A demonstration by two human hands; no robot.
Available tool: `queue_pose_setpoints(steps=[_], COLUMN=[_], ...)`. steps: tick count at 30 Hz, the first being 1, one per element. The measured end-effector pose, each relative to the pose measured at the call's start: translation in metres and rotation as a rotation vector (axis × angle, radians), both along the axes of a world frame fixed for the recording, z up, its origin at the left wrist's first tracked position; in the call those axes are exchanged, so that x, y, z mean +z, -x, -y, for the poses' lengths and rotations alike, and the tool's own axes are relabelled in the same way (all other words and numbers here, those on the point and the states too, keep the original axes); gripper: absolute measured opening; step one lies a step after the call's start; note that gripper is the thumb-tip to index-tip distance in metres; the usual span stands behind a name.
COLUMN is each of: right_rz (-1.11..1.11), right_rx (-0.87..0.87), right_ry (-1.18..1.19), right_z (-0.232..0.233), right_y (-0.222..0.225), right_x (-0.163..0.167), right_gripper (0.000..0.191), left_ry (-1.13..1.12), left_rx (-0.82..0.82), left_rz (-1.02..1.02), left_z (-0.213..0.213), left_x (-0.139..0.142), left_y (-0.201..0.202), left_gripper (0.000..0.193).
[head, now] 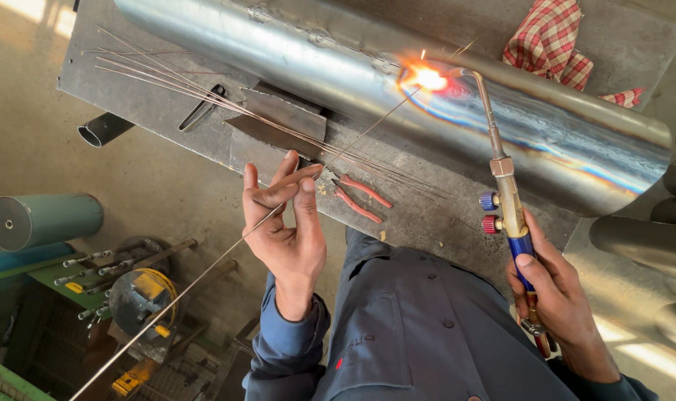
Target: The person holds a welding torch in one hand and a filler rod in the other, heating a large metal cylinder on a workbench and feeding the rod into the molten weld pool along the seam. They periodically adjust the torch flame and continue welding along the cylinder, with sparks flying as the weld progresses.
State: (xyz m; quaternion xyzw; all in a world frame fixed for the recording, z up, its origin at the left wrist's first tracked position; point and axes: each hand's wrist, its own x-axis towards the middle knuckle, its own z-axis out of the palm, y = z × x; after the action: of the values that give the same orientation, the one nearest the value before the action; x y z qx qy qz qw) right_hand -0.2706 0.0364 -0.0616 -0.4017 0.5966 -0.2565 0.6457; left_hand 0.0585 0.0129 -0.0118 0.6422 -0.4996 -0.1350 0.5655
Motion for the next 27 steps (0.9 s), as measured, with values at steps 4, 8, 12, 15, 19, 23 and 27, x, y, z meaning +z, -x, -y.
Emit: queue_pose_setpoints(steps=[4,8,12,15,19,23,27], right_rz=[-0.024,-0.021,-0.016,-0.012,-0.005,-0.006,-0.006], right_rx=[0.023,0.021,0.021,0.022,0.021,0.019,0.021], right_ry=[0.008,0.0,-0.008,-0.007,0.002,-0.003,0.002], right_z=[0.0019,0.0029,0.0035,0.0032,0.0035,0.0042,0.0044], right_y=[-0.0008,-0.0005,0.0003,0.0006,0.0008,0.0002,-0.0003], right_x=[0.0003,0.0001,-0.0009,-0.0017,-0.0016,-0.0021,-0.0021], right_gripper=[0.073,0.072,0.073,0.073,0.074,0.072,0.073], left_ry=[0.015,0.01,0.015,0.016,0.01,0.017,0.015], left_rx=[-0.006,-0.004,-0.005,-0.004,-0.007,-0.011,-0.013], left_rz=[-0.038,-0.019,-0.027,-0.015,-0.025,-0.029,-0.032], left_z=[-0.0001,0.0003,0.0013,0.0021,0.0029,0.0043,0.0051], left_x=[0.0005,0.0009,0.0017,0.0018,0.0024,0.0025,0.0022], left_y=[-0.0015,-0.0009,-0.002,-0.0018,-0.0016,-0.0021,-0.0019], left_gripper=[0.018,0.015,0.016,0.016,0.016,0.015,0.015])
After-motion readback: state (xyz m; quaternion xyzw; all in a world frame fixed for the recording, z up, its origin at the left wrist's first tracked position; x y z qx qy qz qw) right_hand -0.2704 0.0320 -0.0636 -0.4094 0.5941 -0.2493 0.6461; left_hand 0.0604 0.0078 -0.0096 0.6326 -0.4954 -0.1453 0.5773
